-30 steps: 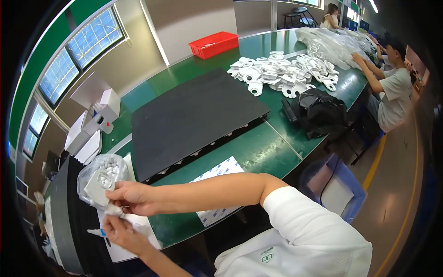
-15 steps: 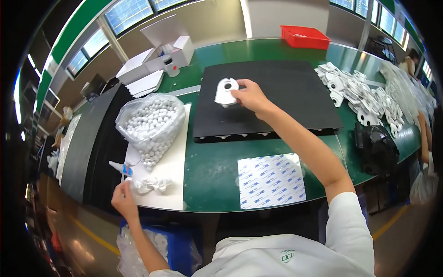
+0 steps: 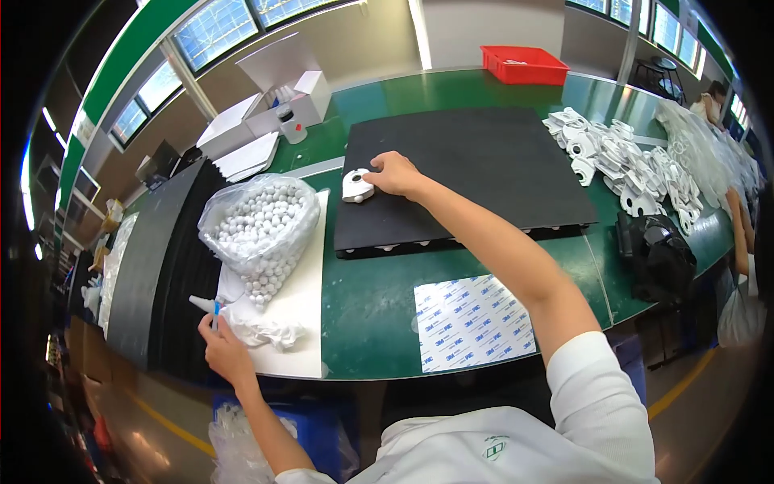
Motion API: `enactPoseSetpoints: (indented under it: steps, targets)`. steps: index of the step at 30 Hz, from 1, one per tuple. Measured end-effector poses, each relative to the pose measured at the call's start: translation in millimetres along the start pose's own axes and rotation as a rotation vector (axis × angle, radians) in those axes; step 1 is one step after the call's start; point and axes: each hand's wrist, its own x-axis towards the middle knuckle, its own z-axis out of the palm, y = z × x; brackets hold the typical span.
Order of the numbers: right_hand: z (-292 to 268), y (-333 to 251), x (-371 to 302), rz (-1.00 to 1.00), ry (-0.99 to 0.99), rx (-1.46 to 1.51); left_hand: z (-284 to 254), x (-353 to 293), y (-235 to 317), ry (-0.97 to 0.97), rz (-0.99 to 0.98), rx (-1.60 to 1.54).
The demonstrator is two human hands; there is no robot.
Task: Assembling small white plastic components by inserting spheres and organizing them on a tray.
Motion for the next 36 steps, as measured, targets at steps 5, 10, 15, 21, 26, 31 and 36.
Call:
enactPoseSetpoints:
  steps: [5,10,15,21,26,31,36]
  targets:
    - [-59.3,47.7,-36.8,-0.203,0.116,-0.098,-22.9,-1.7,46.0,-0.128,0.161,-0.315]
    - [-163.5,121.3,-89.3,-0.183,0.492,-0.454,10.1,-10.3,124.6,-0.474,0.291,-0.399]
    - [-246.5,144.7,-159.9,0.153,0.225,-0.425,69.3,-2.2,150.2,-0.479,0.435,-0.141]
    - [-256.3,155.4,-199.6,0.218,-0.157,-0.427,95.2,-3.2,149.6,-0.566,0.422,0.172]
    - [-246.9,156.7,-194.2,0.205,-0.12,-0.457,95.0,-12.9,153.0,-0.513,0.444,0.087]
    - [-248.8,154.6,-190.2,0.188,-0.118,-0.467,100.3,-17.2,149.4,-0.468,0.468,0.043]
    - [-248.2,161.8,-186.1,0.105,-0.108,-0.481,102.5,-17.3,147.2,-0.458,0.48,0.026]
